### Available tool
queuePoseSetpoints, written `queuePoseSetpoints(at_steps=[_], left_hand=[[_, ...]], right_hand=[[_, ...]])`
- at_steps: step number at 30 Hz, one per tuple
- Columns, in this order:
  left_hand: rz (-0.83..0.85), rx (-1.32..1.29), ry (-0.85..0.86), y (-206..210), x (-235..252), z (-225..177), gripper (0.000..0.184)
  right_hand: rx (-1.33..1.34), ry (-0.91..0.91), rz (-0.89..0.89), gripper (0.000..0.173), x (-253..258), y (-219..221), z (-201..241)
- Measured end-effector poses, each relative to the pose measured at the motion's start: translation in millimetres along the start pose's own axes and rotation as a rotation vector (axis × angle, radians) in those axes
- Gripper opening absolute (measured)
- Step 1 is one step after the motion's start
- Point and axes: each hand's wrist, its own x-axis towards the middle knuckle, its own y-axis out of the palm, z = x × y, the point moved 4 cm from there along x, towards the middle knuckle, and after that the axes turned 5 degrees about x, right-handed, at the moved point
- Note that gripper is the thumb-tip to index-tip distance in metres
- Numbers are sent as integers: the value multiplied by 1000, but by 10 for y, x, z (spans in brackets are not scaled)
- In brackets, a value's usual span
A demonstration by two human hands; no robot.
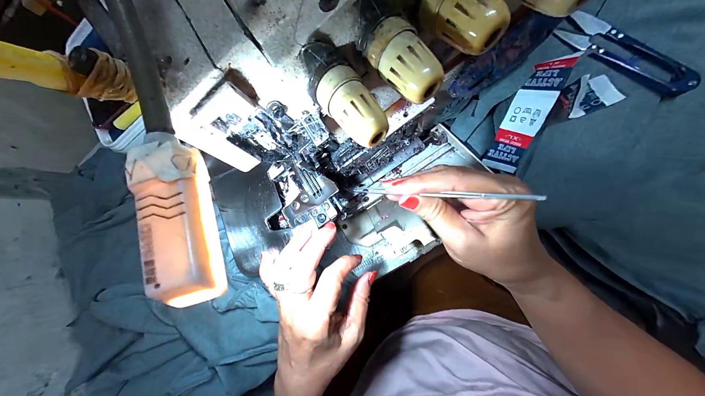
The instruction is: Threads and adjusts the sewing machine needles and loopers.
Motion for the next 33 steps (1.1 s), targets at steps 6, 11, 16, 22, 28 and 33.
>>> queuePoseSetpoints(at_steps=[6,11,16,22,28,33], left_hand=[[-213,28,-40,-66,155,-62,16],[-223,204,-12,-45,419,-112,23],[-55,417,-74,118,677,-178,26],[-56,422,-65,212,739,-182,18],[-135,195,-46,33,598,-134,15],[-200,80,-12,-35,550,-33,17]], right_hand=[[165,144,-130,13,3,-93,-33],[264,156,-169,13,-5,-108,-53],[264,155,-175,13,-1,-106,-48],[198,101,-164,12,-20,-146,7],[-60,-66,-38,11,-10,-145,59],[-179,-110,60,13,-4,-8,-14]])
